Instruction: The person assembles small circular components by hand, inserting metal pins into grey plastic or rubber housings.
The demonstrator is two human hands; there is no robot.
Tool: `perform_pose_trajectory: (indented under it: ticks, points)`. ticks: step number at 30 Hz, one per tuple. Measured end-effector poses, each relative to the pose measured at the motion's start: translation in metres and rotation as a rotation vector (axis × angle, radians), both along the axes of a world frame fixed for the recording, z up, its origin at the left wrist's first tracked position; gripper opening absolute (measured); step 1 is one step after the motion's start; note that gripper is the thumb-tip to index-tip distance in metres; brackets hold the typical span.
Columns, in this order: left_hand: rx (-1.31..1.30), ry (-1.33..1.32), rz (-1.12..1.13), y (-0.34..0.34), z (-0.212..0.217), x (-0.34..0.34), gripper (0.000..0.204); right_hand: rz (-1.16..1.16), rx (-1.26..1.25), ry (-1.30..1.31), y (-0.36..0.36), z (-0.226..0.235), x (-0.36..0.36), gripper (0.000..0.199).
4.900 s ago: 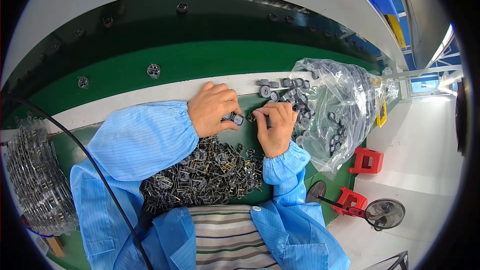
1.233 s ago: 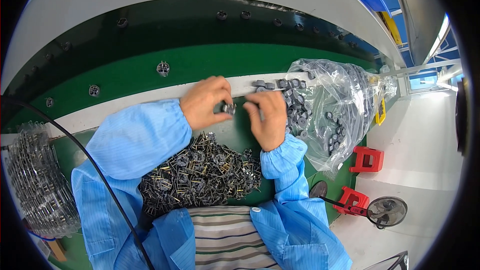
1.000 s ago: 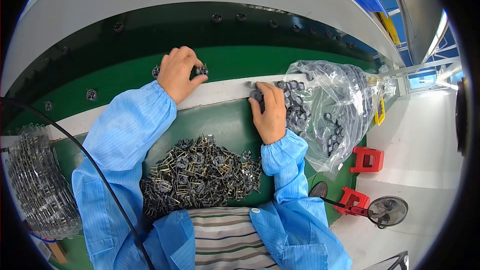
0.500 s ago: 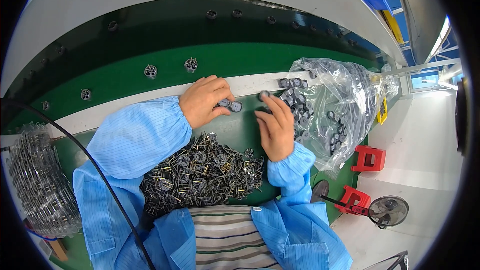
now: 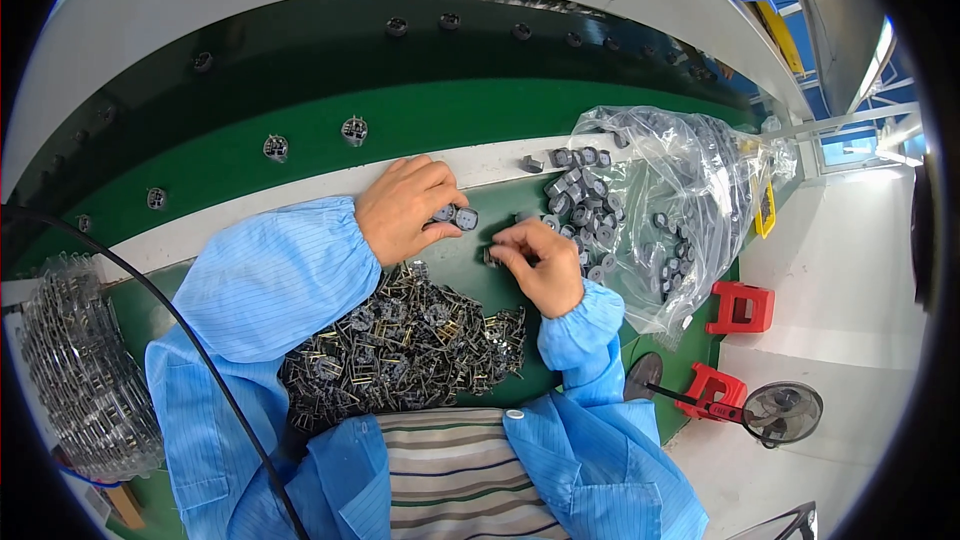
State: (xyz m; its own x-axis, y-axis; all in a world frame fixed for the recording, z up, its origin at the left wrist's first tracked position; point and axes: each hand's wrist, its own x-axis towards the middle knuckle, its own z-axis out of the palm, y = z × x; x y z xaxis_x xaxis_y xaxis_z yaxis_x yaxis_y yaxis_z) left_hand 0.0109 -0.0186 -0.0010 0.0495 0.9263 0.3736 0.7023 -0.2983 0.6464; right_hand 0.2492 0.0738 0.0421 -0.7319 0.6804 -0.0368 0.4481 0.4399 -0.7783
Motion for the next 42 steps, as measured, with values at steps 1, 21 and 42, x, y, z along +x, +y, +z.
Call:
perform_pose_trajectory:
  ticks: [1, 21, 42]
  points:
    - [0.001, 0.001, 0.000, 0.000, 0.001, 0.000, 0.039, 0.000, 0.001, 0.001, 0.000, -0.006, -0.004, 0.012]
    - [-0.020, 0.041, -0.034, -0.001, 0.001, 0.010, 0.039, 0.046, 0.257, 0.180, -0.003, -0.018, -0.036, 0.011]
    - [-0.113, -0.126, 0.271, 0.017, 0.014, -0.052, 0.022, 0.341, 0.034, -0.018, -0.029, 0.019, -0.008, 0.021]
